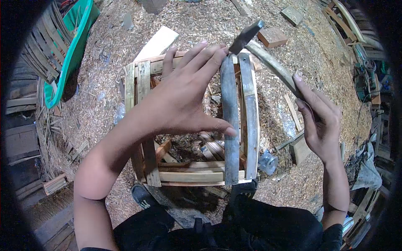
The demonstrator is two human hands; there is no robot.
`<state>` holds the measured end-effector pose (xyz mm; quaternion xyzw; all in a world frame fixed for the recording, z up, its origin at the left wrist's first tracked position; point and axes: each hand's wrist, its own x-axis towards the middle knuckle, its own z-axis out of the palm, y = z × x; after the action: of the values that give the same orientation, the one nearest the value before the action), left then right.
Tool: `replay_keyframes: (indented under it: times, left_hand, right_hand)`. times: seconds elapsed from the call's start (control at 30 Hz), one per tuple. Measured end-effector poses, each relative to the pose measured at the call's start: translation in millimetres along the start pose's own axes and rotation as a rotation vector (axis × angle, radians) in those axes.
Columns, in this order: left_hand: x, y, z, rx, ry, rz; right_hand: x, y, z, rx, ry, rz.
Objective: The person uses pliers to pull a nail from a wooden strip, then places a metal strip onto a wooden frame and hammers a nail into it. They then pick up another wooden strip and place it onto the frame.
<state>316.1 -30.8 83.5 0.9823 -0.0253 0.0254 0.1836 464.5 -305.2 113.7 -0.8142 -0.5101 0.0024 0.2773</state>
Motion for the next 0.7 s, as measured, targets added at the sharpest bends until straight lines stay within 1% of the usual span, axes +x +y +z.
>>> replay_keyframes:
  times: [0.07, 0.1, 0.17, 0.2, 0.3, 0.37, 0.4, 0.47, 0.5, 0.6, 0.67, 0.7]
  left_hand:
    - [0.9, 0.2, -1.3, -0.004, -0.001, 0.003]
    - [1.3, 0.4, -1.7, -0.007, -0.002, 0.007]
    - [0.8, 0.0, 0.7, -0.004, 0.005, 0.005]
    - [0.7, -0.4, 1.3, 0.0, 0.011, 0.002]
    - [1.7, 0.8, 0.3, -0.009, -0.005, -0.007]
    - [2.2, 1.3, -0.8, -0.006, -0.013, -0.016]
    - [2.7, 1.6, -1.1, -0.002, -0.021, -0.021]
    - [0.7, -1.2, 3.2, 0.002, -0.003, -0.01]
    - [0.1, -2.5, 4.4, 0.006, 0.015, -0.001]
    - [3.0, 1.0, -1.1, 0.006, -0.028, -0.022]
    - [2.1, -0.3, -0.5, -0.008, -0.013, -0.009]
    - [1.9, -0.6, -0.2, -0.021, 0.003, 0.008]
  right_hand:
    - [0.3, -0.7, 3.3, 0.048, 0.088, -0.036]
    - [0.0, -1.1, 2.6, 0.048, 0.088, -0.036]
    - [-1.0, -2.3, 0.8, -0.041, 0.005, -0.005]
    - [-1.4, -2.0, 1.1, -0.041, 0.007, -0.005]
    - [-2.4, 0.2, 5.5, 0.014, 0.053, -0.004]
    - [-1.8, 0.8, 9.2, 0.071, 0.179, -0.068]
    - [-2.0, 0.0, 7.9, 0.07, 0.179, -0.067]
    - [-2.7, -2.2, 4.0, -0.031, -0.021, 0.005]
    - [-3.3, -1.5, 3.6, -0.032, -0.019, 0.005]
    - [-4.6, 2.5, 6.6, -0.007, 0.024, 0.021]
    - [-3.6, 6.1, 11.6, 0.053, 0.269, -0.097]
    - [-5.9, 8.8, 14.9, 0.052, 0.267, -0.097]
